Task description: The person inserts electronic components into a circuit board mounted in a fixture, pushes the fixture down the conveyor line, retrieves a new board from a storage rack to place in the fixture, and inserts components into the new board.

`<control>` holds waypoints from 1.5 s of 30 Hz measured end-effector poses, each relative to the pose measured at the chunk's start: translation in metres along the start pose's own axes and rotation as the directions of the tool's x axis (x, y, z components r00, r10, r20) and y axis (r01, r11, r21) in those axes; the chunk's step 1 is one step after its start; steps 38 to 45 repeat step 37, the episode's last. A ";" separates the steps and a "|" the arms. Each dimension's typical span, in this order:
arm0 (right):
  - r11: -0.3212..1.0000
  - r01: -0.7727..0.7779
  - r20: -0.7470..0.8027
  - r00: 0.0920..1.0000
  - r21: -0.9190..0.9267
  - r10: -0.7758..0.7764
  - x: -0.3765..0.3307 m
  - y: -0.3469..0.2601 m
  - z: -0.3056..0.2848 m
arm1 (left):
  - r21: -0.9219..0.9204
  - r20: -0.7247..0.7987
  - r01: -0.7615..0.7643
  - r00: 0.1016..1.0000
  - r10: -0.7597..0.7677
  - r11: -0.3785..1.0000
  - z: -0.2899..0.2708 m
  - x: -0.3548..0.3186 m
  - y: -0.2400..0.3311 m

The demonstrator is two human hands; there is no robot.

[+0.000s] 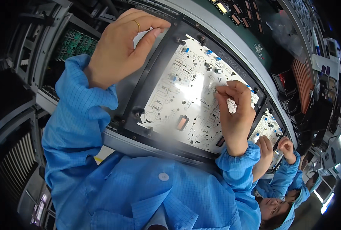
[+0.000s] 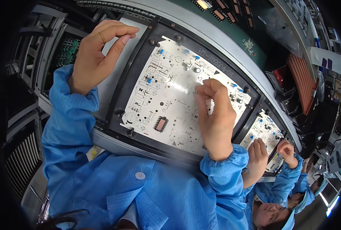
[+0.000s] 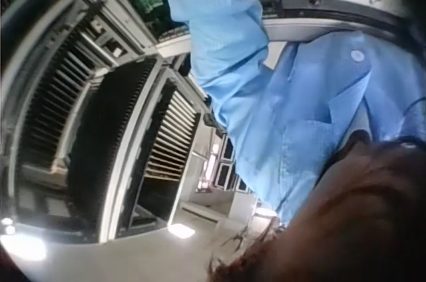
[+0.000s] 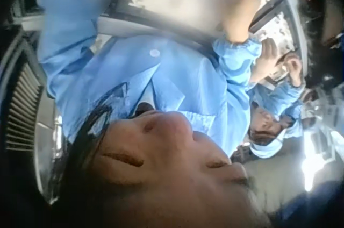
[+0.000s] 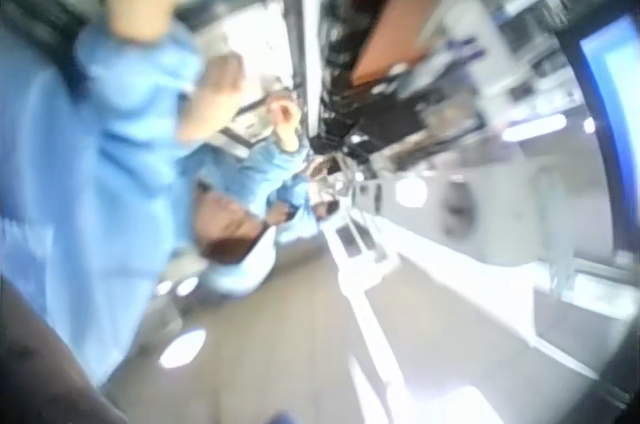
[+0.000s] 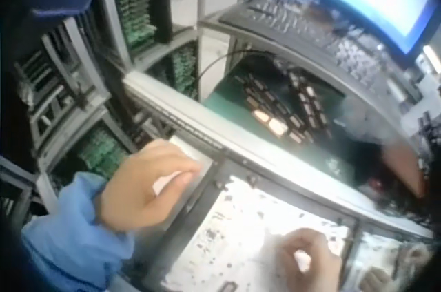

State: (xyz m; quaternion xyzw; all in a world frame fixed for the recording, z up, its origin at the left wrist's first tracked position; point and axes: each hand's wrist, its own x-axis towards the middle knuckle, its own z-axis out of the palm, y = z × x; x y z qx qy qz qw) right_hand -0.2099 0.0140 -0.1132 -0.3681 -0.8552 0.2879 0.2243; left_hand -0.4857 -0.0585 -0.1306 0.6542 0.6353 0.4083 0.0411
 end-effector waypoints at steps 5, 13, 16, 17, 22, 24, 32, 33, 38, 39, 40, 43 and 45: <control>0.991 0.026 -0.001 1.000 -0.134 -0.026 0.001 -0.005 0.001 | -0.006 0.003 0.013 1.000 -0.013 1.000 0.000 -0.003 0.006; 0.954 0.048 0.022 0.999 -0.295 -0.043 0.003 -0.009 -0.004 | -0.009 0.097 -0.018 0.995 0.019 1.000 -0.002 0.004 0.014; 0.946 0.113 0.042 0.994 -0.302 -0.105 0.007 -0.014 -0.001 | -0.019 0.033 -0.101 0.994 0.101 0.995 -0.001 0.002 0.007; 0.970 0.027 0.016 1.000 -0.241 -0.024 0.006 -0.011 0.005 | -0.018 0.044 -0.085 0.995 0.086 0.996 -0.004 0.001 0.007; 0.992 -0.027 -0.046 0.999 -0.124 0.021 0.007 -0.012 0.006 | -0.105 0.115 0.044 0.993 -0.032 0.994 -0.008 -0.001 0.009; 0.999 -0.032 -0.071 0.997 -0.034 0.029 0.008 -0.013 0.006 | -0.127 0.110 0.039 0.994 -0.025 0.991 -0.003 0.000 0.007; 0.993 -0.121 -0.044 0.992 -0.012 0.120 0.006 -0.009 0.004 | -0.099 0.111 0.009 0.994 0.002 0.995 -0.003 -0.003 0.005; 0.993 -0.121 -0.045 0.992 -0.017 0.120 0.005 -0.008 0.005 | -0.098 0.100 -0.002 0.995 0.012 0.995 -0.002 -0.003 0.004; 0.986 -0.164 -0.019 0.986 0.023 0.164 0.006 -0.009 0.005 | -0.079 0.118 0.012 0.993 -0.003 0.997 -0.005 -0.005 0.003; 0.986 -0.164 -0.019 0.986 0.023 0.164 0.006 -0.009 0.005 | -0.079 0.118 0.012 0.993 -0.003 0.997 -0.005 -0.005 0.003; 0.986 -0.164 -0.019 0.986 0.023 0.164 0.006 -0.009 0.005 | -0.079 0.118 0.012 0.993 -0.003 0.997 -0.005 -0.005 0.003; 0.986 -0.164 -0.019 0.986 0.023 0.164 0.006 -0.009 0.005 | -0.079 0.118 0.012 0.993 -0.003 0.997 -0.005 -0.005 0.003; 0.986 -0.164 -0.019 0.986 0.023 0.164 0.006 -0.009 0.005 | -0.079 0.118 0.012 0.993 -0.003 0.997 -0.005 -0.005 0.003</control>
